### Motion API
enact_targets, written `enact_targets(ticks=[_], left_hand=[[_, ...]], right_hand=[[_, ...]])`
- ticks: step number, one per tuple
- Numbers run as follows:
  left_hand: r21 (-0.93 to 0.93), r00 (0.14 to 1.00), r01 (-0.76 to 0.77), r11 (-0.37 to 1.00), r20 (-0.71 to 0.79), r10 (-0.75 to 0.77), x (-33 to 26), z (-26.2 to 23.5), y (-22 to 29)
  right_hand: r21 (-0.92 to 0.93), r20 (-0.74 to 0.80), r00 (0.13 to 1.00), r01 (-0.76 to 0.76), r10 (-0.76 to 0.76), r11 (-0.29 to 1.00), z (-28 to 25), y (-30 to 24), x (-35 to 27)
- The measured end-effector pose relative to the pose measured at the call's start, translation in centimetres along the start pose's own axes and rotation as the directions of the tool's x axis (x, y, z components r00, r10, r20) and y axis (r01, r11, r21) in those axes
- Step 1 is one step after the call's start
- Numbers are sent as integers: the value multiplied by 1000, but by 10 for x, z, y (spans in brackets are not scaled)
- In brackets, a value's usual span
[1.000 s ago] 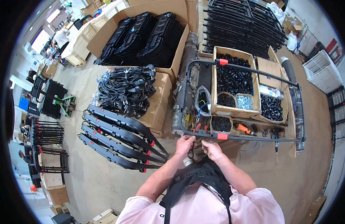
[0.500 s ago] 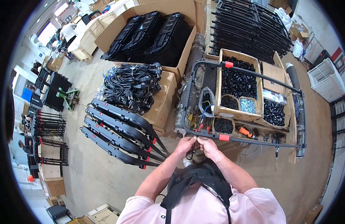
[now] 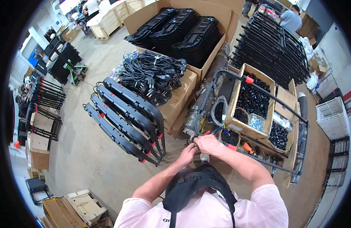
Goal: The recorder is assembling a plastic cover onto a metal frame using a pneumatic screwdriver in a factory setting.
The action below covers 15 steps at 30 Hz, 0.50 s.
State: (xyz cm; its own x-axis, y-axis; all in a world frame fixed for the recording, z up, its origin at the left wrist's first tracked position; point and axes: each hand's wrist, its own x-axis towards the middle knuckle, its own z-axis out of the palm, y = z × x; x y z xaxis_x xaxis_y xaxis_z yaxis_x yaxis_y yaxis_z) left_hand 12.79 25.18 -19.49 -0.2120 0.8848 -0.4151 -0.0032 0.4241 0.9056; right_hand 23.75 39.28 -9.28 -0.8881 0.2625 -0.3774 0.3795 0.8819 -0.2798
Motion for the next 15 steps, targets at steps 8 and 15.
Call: enact_targets(ticks=[8,15], left_hand=[[-2,995,30,1000,91,-30,-3,-13,-4],[79,989,-141,987,63,137,3,-20,-8]], right_hand=[[-69,-41,976,212,-215,975,0,14,6],[140,-110,993,46,-31,989,-1,11,-10]])
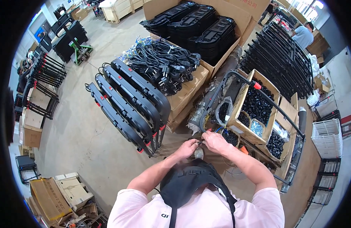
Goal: The recorder is assembling a plastic cover onto a metal frame using a pneumatic screwdriver in a factory setting.
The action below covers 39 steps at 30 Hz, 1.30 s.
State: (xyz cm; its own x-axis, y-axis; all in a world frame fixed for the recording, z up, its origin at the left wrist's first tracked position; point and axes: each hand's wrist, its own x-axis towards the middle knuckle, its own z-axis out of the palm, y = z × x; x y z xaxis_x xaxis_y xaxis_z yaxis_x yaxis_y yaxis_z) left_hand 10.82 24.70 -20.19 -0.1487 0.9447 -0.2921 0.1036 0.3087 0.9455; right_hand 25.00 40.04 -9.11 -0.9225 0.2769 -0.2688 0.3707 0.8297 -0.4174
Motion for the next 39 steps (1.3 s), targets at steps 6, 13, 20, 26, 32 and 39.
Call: enact_targets(ticks=[6,13,20,26,32,39], left_hand=[[-145,991,124,982,77,-113,3,-8,7],[-149,978,182,972,133,-162,8,-9,9],[-131,982,166,977,110,-152,9,-7,-2],[-100,985,166,981,55,-161,5,-7,9],[-73,972,229,971,80,-223,0,-10,15],[-227,952,304,925,102,-288,5,-7,22]], right_hand=[[16,-210,932,306,-296,952,8,6,2],[-3,-224,906,368,-359,930,9,11,4],[26,-77,964,259,-256,966,3,5,13],[-23,-42,969,244,-244,970,6,1,17],[-57,-28,956,290,-292,955,15,5,12],[-63,-145,960,234,-241,970,24,4,6]])
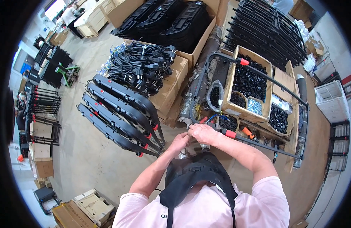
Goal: The recorder is assembling a plastic cover onto a metal frame using a pneumatic screwdriver in a factory setting.
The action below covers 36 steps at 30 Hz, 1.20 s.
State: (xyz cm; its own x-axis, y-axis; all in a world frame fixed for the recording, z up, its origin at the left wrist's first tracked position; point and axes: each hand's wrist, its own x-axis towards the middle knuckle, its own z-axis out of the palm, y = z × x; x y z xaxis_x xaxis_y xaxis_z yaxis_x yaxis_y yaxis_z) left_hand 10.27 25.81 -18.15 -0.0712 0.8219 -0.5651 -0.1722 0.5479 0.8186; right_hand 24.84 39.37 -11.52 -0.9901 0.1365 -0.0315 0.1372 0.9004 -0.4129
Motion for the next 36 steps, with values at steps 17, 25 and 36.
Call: enact_targets(ticks=[17,25,36], left_hand=[[-163,989,142,976,71,-132,8,7,8],[-192,981,192,962,30,-190,8,12,3],[-211,988,137,968,92,-120,18,7,-8]], right_hand=[[342,-57,282,-896,958,284,196,78,-51],[355,161,95,-934,982,32,210,139,21],[668,12,37,-744,999,19,181,39,-45]])
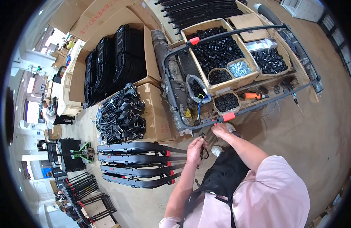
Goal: The recorder is assembling a plastic cover onto a metal frame using a pneumatic screwdriver in a factory setting.
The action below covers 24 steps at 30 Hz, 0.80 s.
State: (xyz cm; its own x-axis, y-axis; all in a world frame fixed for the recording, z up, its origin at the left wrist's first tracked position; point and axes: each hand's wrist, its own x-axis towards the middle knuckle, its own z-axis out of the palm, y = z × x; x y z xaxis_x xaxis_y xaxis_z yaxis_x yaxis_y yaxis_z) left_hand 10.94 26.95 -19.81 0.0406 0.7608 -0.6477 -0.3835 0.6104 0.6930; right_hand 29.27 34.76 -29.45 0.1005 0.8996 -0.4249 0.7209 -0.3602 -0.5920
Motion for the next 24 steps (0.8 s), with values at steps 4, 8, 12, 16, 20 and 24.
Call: enact_targets(ticks=[4,8,12,16,20,24], left_hand=[[-31,1000,-26,999,9,26,7,13,0],[-20,998,-62,998,-25,62,11,22,-2],[14,992,-91,996,-84,92,14,27,-6],[92,988,-95,991,-111,105,15,29,-9],[193,975,-155,969,-128,182,17,31,-13],[231,962,-149,961,-192,196,17,36,-14]], right_hand=[[358,527,837,-376,148,854,-30,23,-63],[171,288,955,22,-71,985,-71,-3,-109],[66,342,931,110,-126,992,-88,-12,-120],[64,321,924,199,-209,978,-82,-5,-116],[21,372,909,193,-187,981,-92,-10,-114],[33,468,867,178,-172,984,-98,-15,-106]])
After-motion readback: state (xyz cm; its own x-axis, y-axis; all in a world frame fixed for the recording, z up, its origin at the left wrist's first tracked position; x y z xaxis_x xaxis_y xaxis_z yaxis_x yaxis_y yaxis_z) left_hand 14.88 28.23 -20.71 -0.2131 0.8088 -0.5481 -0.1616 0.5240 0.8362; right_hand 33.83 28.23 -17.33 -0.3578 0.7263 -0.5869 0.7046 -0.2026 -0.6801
